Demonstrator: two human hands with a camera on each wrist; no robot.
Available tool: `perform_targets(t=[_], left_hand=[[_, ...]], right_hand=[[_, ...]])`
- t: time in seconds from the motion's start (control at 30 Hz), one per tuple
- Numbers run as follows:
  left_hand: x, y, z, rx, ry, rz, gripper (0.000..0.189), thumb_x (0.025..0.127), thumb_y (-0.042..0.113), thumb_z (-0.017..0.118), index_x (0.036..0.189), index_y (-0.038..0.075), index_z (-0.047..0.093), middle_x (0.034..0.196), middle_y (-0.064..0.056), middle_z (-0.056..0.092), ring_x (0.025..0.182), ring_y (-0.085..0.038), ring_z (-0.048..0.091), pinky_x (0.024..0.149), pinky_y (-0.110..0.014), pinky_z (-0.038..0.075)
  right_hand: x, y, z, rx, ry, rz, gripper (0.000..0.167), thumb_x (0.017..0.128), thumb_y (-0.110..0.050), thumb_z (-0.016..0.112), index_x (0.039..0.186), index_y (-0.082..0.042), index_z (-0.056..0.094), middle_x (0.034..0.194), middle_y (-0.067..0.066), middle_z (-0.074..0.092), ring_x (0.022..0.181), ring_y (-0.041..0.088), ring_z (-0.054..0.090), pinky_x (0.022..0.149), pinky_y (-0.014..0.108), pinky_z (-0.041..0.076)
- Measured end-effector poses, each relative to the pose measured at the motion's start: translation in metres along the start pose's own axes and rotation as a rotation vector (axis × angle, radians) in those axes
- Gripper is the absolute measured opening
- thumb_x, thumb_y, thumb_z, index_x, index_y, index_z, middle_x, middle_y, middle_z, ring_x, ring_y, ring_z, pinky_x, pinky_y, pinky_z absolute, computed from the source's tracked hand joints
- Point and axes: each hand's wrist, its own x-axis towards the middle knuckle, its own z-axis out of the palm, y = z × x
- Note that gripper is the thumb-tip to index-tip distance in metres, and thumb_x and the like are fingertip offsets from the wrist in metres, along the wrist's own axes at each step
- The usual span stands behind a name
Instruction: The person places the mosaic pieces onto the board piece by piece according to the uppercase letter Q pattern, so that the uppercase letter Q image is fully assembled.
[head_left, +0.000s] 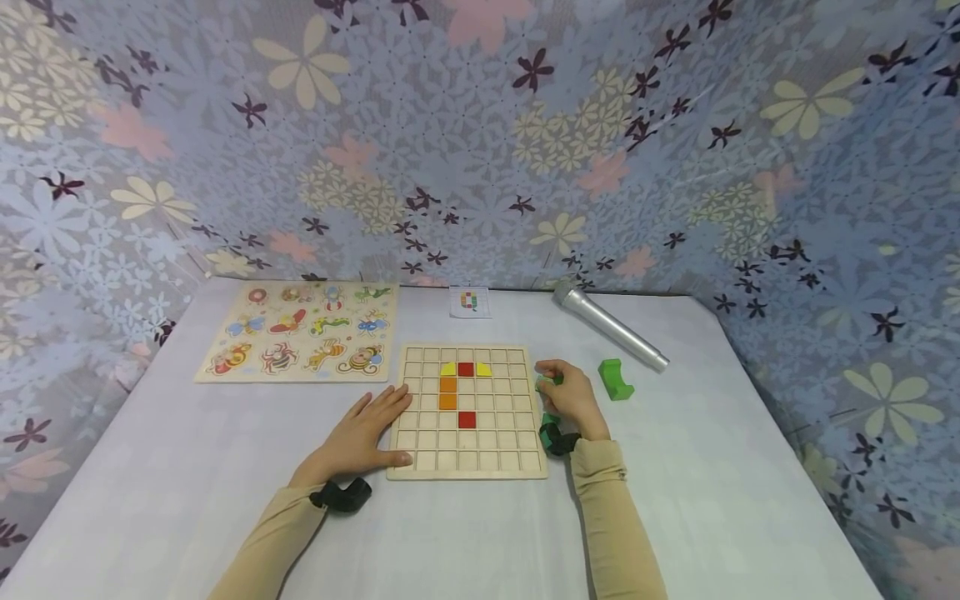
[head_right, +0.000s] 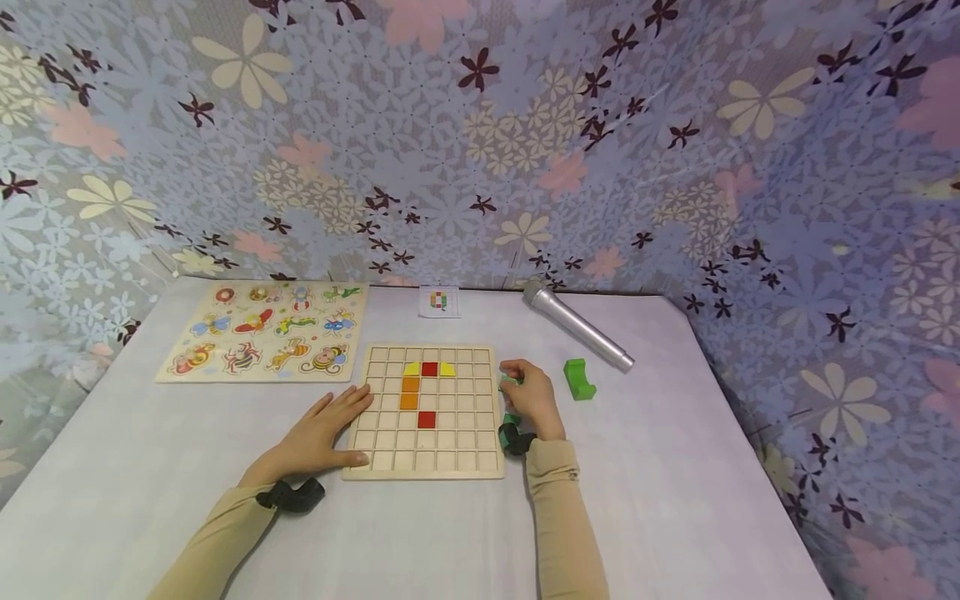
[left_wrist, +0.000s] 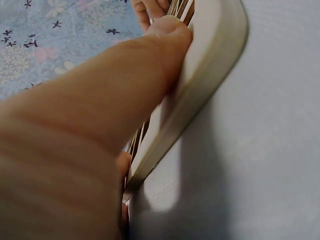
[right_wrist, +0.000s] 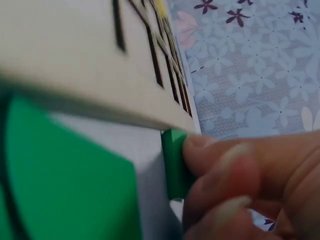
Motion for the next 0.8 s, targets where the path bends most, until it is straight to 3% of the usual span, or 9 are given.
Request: perform_targets(t=[0.17,0.3,0.5,0.6,0.8], left_hand=[[-0.002,0.001,-0.001,-0.006,0.005,-0.008,0.093,0.079,0.052,0.071,0.151,0.007,0.033,0.160,-0.010,0.026,0.149,-0.034,0.022,0.121,-0.054,0.011],[-0.004,0.001,-0.003,-0.007,0.004,-0.008,0.093,0.079,0.052,0.071,0.151,0.007,0.033,0.160,-0.010,0.026,0.149,-0.034,0.022,0.121,-0.054,0.012],[-0.004,0.001,-0.006,-0.005,0.006,-0.009,0.093,0.079,0.050,0.072,0.151,0.006,0.033,0.160,-0.011,0.026,0.149,-0.034,0.022,0.122,-0.054,0.011],[-0.002,0.001,-0.005,-0.012,0.004,-0.006,0.093,0.080,0.050,0.072,0.151,0.006,0.032,0.161,-0.011,0.025,0.149,-0.034,0.020,0.122,-0.054,0.010],[0.001,0.000,-0.002,-0.003,-0.018,-0.013,0.094,0.080,0.053,0.071,0.152,0.006,0.031,0.161,-0.010,0.024,0.150,-0.033,0.019,0.122,-0.054,0.010]], right_hand=[[0.000,-0.002,0.002,0.000,0.032,0.002,0.032,0.093,-0.008,0.062,0.125,-0.004,0.061,0.109,0.014,0.058,0.057,0.008,0.054,0.050,0.017,0.045],[0.002,-0.005,0.004,0.102,0.070,0.008,0.029,0.093,-0.009,0.063,0.121,-0.001,0.062,0.102,0.011,0.061,0.062,0.006,0.058,0.056,0.016,0.049],[0.004,-0.020,0.016,0.245,-0.030,-0.021,0.029,0.095,-0.010,0.060,0.122,0.001,0.060,0.096,0.005,0.059,0.071,0.007,0.060,0.065,0.018,0.052],[0.004,-0.028,0.025,0.193,-0.054,-0.075,0.026,0.094,-0.007,0.060,0.118,0.002,0.062,0.095,0.008,0.061,0.071,0.009,0.059,0.065,0.019,0.052],[0.003,-0.038,0.044,0.027,-0.014,-0.131,0.017,0.093,-0.007,0.062,0.108,-0.002,0.067,0.100,0.015,0.066,0.080,0.018,0.065,0.068,0.024,0.056]])
